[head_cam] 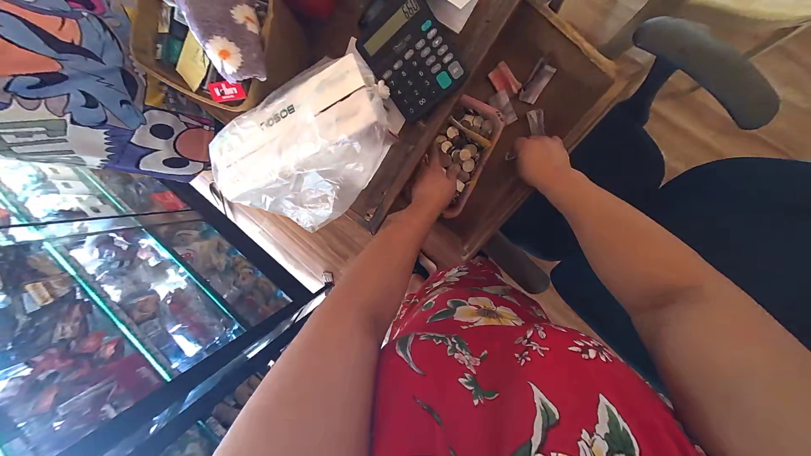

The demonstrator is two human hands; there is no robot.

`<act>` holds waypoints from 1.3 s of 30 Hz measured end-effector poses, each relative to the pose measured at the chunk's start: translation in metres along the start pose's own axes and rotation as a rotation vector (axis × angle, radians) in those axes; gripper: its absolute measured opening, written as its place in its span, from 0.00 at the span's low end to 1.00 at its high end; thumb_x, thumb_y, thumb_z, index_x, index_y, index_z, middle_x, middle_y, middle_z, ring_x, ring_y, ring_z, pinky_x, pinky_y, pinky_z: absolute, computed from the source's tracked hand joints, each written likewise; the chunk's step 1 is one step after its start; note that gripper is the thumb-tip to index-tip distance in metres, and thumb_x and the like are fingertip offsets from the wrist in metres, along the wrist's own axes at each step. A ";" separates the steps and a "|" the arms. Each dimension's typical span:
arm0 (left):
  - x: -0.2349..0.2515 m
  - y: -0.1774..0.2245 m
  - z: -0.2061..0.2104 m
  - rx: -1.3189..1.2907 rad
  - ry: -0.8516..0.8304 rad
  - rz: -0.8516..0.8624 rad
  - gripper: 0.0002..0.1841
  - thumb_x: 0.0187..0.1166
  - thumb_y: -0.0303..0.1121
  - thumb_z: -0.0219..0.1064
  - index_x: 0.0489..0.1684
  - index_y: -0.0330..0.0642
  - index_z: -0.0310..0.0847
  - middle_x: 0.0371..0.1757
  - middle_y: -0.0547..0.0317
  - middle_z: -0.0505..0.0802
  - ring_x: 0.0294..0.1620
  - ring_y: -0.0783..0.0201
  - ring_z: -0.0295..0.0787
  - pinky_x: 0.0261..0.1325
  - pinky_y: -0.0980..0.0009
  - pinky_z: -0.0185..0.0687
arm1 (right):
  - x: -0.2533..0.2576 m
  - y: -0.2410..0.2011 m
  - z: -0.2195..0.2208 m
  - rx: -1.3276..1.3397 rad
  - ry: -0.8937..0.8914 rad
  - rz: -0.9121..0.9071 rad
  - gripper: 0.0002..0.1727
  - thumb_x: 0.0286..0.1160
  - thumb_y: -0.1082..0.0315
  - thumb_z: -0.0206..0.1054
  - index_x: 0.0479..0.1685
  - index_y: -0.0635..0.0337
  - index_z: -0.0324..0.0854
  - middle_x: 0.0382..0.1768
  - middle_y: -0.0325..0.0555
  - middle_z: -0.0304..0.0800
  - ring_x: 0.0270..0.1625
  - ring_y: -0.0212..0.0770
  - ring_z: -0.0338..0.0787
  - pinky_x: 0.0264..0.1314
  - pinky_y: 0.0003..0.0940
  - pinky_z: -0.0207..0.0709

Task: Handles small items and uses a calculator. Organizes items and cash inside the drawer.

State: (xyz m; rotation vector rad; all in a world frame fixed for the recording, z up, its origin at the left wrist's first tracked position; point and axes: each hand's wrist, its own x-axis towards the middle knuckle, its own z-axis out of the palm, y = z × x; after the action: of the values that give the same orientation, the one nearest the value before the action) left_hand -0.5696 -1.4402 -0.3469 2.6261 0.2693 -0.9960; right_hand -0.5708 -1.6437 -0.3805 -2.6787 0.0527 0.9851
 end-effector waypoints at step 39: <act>0.021 -0.014 0.016 -0.027 0.078 -0.029 0.37 0.94 0.55 0.41 0.94 0.36 0.46 0.88 0.34 0.68 0.88 0.40 0.65 0.86 0.42 0.59 | -0.015 0.011 -0.034 0.826 0.394 0.002 0.21 0.89 0.66 0.49 0.68 0.60 0.83 0.60 0.57 0.90 0.61 0.48 0.88 0.66 0.49 0.76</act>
State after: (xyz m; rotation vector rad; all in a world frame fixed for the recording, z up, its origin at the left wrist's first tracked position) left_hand -0.5678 -1.4313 -0.3751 2.6471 0.3376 -0.8943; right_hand -0.5627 -1.6648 -0.3488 -2.0389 0.4378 0.2971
